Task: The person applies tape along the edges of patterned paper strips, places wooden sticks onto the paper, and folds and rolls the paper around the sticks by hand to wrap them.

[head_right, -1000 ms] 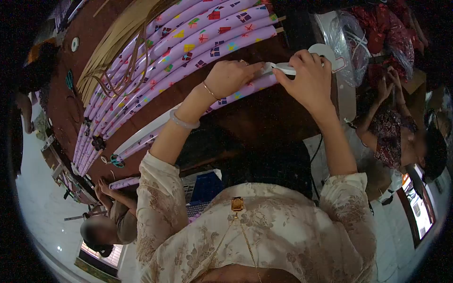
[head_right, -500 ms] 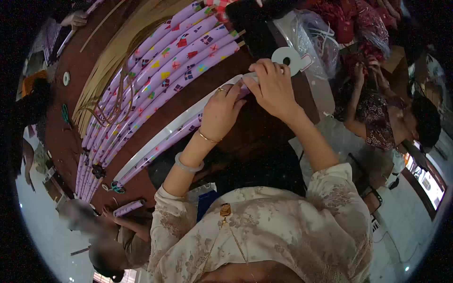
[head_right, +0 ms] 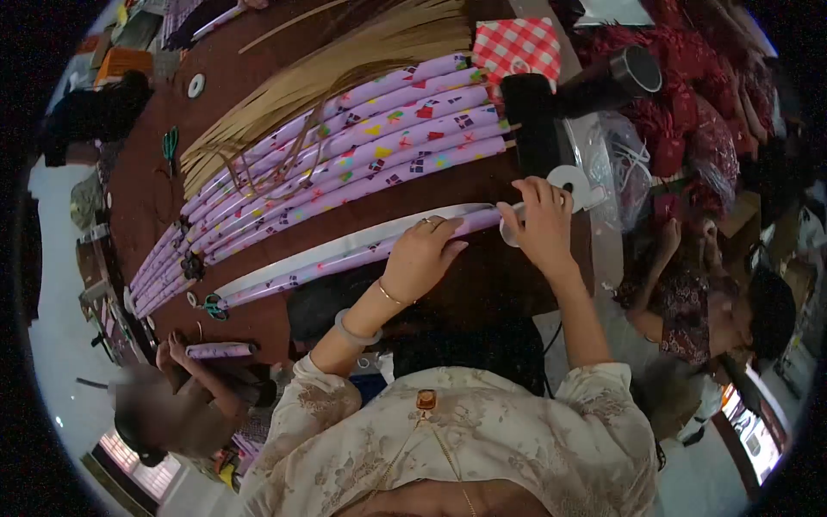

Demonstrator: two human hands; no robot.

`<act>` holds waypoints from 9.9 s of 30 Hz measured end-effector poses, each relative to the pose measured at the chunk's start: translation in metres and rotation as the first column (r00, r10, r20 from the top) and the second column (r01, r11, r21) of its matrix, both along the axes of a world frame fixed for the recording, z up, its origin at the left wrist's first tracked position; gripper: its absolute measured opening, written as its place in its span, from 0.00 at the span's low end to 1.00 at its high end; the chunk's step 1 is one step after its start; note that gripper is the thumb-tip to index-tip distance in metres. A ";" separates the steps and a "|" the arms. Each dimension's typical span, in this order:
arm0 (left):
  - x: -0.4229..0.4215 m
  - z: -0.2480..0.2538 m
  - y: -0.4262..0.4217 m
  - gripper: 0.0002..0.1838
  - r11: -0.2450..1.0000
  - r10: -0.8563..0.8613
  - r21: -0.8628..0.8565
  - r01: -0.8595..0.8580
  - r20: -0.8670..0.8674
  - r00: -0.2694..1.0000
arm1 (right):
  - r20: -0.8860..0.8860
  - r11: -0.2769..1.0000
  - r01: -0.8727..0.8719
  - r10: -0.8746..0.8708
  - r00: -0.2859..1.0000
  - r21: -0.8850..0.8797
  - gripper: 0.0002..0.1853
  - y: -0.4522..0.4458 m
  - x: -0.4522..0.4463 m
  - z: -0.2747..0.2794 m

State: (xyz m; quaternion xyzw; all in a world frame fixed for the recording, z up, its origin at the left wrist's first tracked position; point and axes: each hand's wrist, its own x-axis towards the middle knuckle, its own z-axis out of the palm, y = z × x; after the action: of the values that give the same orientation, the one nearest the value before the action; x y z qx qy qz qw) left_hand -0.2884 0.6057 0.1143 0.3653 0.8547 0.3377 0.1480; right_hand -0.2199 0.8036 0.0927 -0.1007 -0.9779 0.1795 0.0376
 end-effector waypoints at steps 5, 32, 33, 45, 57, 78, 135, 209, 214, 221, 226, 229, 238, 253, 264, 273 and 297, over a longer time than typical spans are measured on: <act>0.003 0.006 -0.026 0.15 0.994 0.099 0.031 -0.101 0.056 0.993 | 0.061 1.000 -0.019 0.020 0.998 -0.009 0.18 -0.005 -0.005 0.002; -0.075 -0.095 -0.572 0.35 -0.335 0.853 -0.521 -0.785 -0.521 -0.019 | -0.092 0.976 -0.214 0.209 0.974 -0.048 0.08 0.005 -0.020 0.016; -0.080 -0.097 -0.576 0.34 -0.372 0.823 -0.612 -0.698 -0.565 0.056 | -0.071 0.978 -0.199 0.195 0.978 -0.058 0.08 0.003 -0.018 0.017; 0.013 -0.008 -0.377 0.25 0.010 1.000 0.177 -0.984 0.016 0.013 | -0.179 0.889 0.046 -0.142 0.974 -0.456 0.08 -0.001 0.013 0.033; 0.077 0.019 -0.041 0.29 0.876 0.408 0.208 -0.436 0.165 0.898 | -0.407 0.645 -0.607 0.454 0.793 -0.464 0.19 -0.095 0.052 0.064; 0.072 0.005 0.018 0.22 0.957 -0.289 -0.170 0.233 -0.552 0.782 | 0.667 -0.744 0.325 -0.211 0.715 -0.584 0.22 -0.085 0.099 0.039; -0.056 -0.066 0.080 0.20 0.873 -0.441 0.356 0.334 0.281 0.853 | 0.458 0.962 0.255 -0.185 0.870 -0.097 0.33 0.006 0.102 0.016; -0.064 -0.058 0.051 0.14 0.814 -0.391 0.580 0.012 0.533 0.750 | 0.410 0.943 0.163 -0.031 0.912 -0.291 0.23 0.036 0.048 -0.030; -0.064 -0.055 0.051 0.14 0.820 -0.381 0.573 0.015 0.526 0.761 | 0.379 0.946 0.145 -0.026 0.925 -0.289 0.23 0.035 0.046 -0.026; -0.064 -0.057 0.051 0.14 0.828 -0.384 0.560 0.036 0.517 0.765 | 0.460 0.912 0.210 -0.027 0.888 -0.351 0.23 0.034 0.041 -0.017; -0.064 -0.057 0.051 0.14 0.821 -0.381 0.571 0.006 0.539 0.751 | 0.467 0.929 0.201 -0.035 0.884 -0.311 0.23 0.032 0.042 -0.018; -0.066 -0.056 0.050 0.18 0.838 -0.404 0.543 0.055 0.550 0.731 | 0.371 0.949 0.154 -0.043 0.928 -0.275 0.22 0.036 0.049 -0.029; -0.063 -0.049 0.051 0.14 0.806 -0.389 0.590 -0.047 0.588 0.709 | 0.451 0.899 0.259 -0.079 0.889 -0.353 0.20 0.030 0.054 -0.034; 0.035 -0.018 0.049 0.21 0.854 -0.386 0.288 0.433 -0.209 0.899 | 0.268 0.998 0.023 -0.039 0.963 0.063 0.22 0.060 0.146 -0.010; 0.113 -0.065 0.055 0.16 0.876 -0.477 -0.042 0.481 -0.233 0.848 | 0.341 0.935 0.157 -0.267 0.901 0.318 0.21 0.064 0.157 -0.017; 0.051 -0.003 -0.027 0.14 0.991 -0.037 0.123 0.049 -0.100 0.994 | 0.217 0.959 0.243 -0.271 0.938 0.145 0.15 0.056 0.141 -0.013; -0.036 -0.040 -0.158 0.08 0.937 0.324 -0.176 -0.302 0.116 0.939 | -0.045 0.830 -0.340 0.358 0.933 -0.443 0.06 -0.142 -0.058 -0.050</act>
State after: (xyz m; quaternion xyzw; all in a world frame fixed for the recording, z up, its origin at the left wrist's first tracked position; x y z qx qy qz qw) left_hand -0.3243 0.4477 0.0740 0.1866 0.9129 0.3147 0.1812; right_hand -0.2779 0.6612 0.0428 0.0699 -0.9133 0.3994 -0.0392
